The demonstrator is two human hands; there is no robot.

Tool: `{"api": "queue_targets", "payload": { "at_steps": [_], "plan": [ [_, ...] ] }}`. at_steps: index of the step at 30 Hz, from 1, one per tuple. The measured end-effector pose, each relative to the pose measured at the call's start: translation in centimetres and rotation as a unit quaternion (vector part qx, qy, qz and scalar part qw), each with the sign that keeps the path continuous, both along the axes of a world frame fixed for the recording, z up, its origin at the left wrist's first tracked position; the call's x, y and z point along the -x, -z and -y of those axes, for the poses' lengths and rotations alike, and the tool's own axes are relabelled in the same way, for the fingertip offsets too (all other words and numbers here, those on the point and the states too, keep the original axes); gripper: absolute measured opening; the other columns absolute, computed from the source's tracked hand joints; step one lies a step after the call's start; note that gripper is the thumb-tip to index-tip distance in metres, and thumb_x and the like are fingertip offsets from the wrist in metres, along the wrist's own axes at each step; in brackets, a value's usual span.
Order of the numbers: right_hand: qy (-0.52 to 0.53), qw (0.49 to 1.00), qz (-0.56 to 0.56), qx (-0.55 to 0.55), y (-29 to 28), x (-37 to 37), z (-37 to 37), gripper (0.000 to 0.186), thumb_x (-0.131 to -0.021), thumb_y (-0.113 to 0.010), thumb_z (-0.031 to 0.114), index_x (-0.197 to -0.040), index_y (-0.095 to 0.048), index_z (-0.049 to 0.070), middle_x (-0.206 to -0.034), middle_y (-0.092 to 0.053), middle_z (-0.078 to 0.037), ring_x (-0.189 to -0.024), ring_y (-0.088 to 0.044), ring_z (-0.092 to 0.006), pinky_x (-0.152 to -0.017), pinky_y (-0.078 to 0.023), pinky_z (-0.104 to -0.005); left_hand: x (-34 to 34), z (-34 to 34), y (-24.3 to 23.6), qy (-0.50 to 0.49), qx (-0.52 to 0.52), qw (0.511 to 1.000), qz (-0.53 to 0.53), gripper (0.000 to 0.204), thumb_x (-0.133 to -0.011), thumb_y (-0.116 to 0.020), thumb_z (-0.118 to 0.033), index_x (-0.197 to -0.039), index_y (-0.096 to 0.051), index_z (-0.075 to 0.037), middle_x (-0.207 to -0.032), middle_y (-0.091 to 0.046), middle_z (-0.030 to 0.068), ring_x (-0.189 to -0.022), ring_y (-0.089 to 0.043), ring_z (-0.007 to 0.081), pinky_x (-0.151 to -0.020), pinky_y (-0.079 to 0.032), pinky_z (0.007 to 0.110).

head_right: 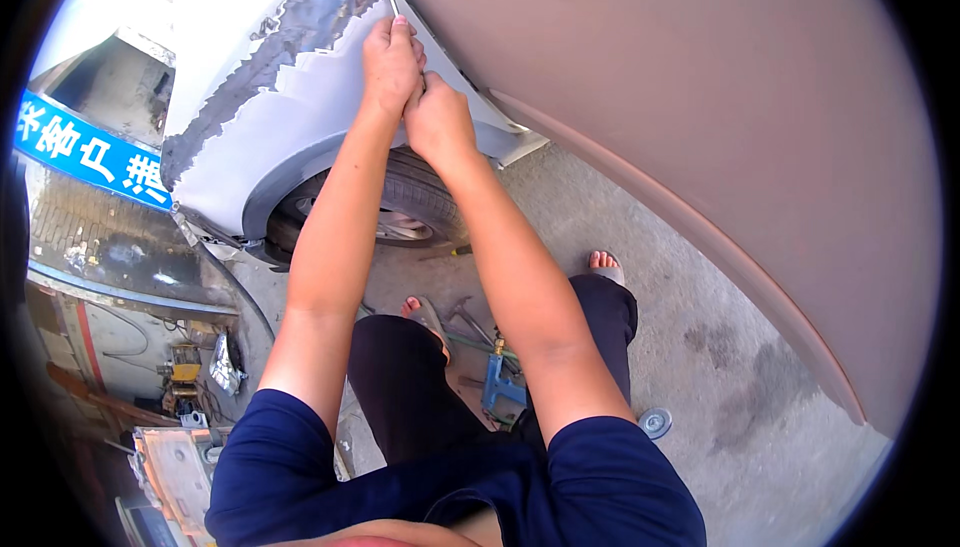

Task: The person uses a pneumatic dent puller to repeatedly tap and pull a dent on the rear quarter panel of a white car. They then switch to a screwdriver to pry and adjust the metal along the seam between the panel and the door.

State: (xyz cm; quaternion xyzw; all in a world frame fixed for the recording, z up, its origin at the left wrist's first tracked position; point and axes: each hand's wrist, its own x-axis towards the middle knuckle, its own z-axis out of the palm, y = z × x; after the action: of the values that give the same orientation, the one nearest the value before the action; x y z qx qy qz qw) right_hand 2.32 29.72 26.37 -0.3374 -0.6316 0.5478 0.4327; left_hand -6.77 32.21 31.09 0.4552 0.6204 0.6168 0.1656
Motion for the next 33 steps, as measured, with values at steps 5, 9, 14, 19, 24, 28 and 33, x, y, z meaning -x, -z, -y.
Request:
{"api": "queue_targets", "payload": {
  "at_steps": [5, 9, 14, 19, 24, 28, 33],
  "plan": [
    [0.034, 0.996, -0.006, -0.077, -1.9, 0.1, -2.8, 0.043, -0.096, -0.045, 0.035, -0.094, -0.061, -0.004, -0.089, -0.064, -0.031, -0.089, -0.061, -0.0503, -0.078, -0.049, -0.0526, -0.9, -1.7, -2.2, -0.022, -0.056, 0.997, -0.042, 0.029, -0.103, -0.042, -0.021, -0.083, -0.049, 0.0, -0.059, -0.045, 0.0017, -0.049, -0.043, 0.0111, -0.045, -0.038, 0.029],
    [0.03, 0.998, 0.003, -0.054, 1.3, 1.3, -0.6, 0.041, -0.095, -0.045, 0.035, -0.095, -0.062, -0.002, -0.09, -0.064, -0.032, -0.091, -0.06, -0.0509, -0.081, -0.047, -0.0547, 0.8, 0.1, 0.9, -0.083, 0.003, 0.988, -0.129, 0.029, -0.103, -0.043, -0.021, -0.085, -0.052, 0.0, -0.06, -0.049, 0.0023, -0.05, -0.047, 0.0107, -0.045, -0.039, 0.029],
    [0.002, 0.999, -0.042, 0.031, 2.7, 1.8, -1.4, 0.045, -0.097, -0.043, 0.039, -0.093, -0.061, -0.003, -0.089, -0.065, -0.032, -0.091, -0.061, -0.0501, -0.079, -0.048, -0.0524, 0.4, -0.5, 0.8, -0.071, 0.05, 0.991, -0.101, 0.031, -0.1, -0.046, -0.024, -0.088, -0.058, 0.001, -0.064, -0.059, 0.0092, -0.06, -0.059, 0.02, -0.06, -0.047, 0.038],
    [-0.007, 0.998, -0.04, 0.041, 1.7, 1.0, -1.2, 0.046, -0.097, -0.044, 0.038, -0.091, -0.061, -0.004, -0.086, -0.065, -0.03, -0.087, -0.062, -0.0486, -0.077, -0.049, -0.0499, 0.4, -1.4, 1.2, -0.06, 0.005, 0.994, -0.096, 0.027, -0.102, -0.045, -0.022, -0.089, -0.053, 0.0, -0.06, -0.047, 0.0015, -0.05, -0.044, 0.0108, -0.046, -0.038, 0.029],
    [0.025, 0.999, -0.046, -0.007, 2.4, 2.1, -0.8, 0.045, -0.098, -0.044, 0.038, -0.092, -0.062, -0.003, -0.084, -0.065, -0.029, -0.084, -0.063, -0.0479, -0.076, -0.049, -0.0495, 0.6, -0.5, 0.9, -0.072, 0.035, 0.993, -0.085, 0.031, -0.1, -0.046, -0.024, -0.089, -0.058, 0.002, -0.062, -0.056, 0.0075, -0.056, -0.054, 0.0173, -0.056, -0.044, 0.035],
    [0.0, 0.997, -0.059, 0.053, 2.0, 2.8, -0.6, 0.046, -0.098, -0.043, 0.038, -0.095, -0.063, -0.003, -0.085, -0.066, -0.029, -0.087, -0.063, -0.0477, -0.078, -0.049, -0.0497, 0.6, -0.3, 0.2, -0.022, 0.026, 0.998, -0.051, 0.028, -0.103, -0.044, -0.022, -0.087, -0.05, 0.0, -0.058, -0.044, 0.0003, -0.05, -0.041, 0.0104, -0.047, -0.037, 0.028],
    [0.016, 0.999, -0.022, 0.029, 1.1, 1.5, -0.4, 0.046, -0.099, -0.041, 0.037, -0.099, -0.062, -0.003, -0.086, -0.066, -0.029, -0.089, -0.063, -0.048, -0.08, -0.049, -0.05, -0.5, 0.3, -0.4, 0.013, 0.026, 0.999, 0.036, 0.029, -0.103, -0.043, -0.023, -0.086, -0.049, -0.001, -0.059, -0.043, 0.0013, -0.05, -0.04, 0.0113, -0.048, -0.037, 0.029]
  ]
}}
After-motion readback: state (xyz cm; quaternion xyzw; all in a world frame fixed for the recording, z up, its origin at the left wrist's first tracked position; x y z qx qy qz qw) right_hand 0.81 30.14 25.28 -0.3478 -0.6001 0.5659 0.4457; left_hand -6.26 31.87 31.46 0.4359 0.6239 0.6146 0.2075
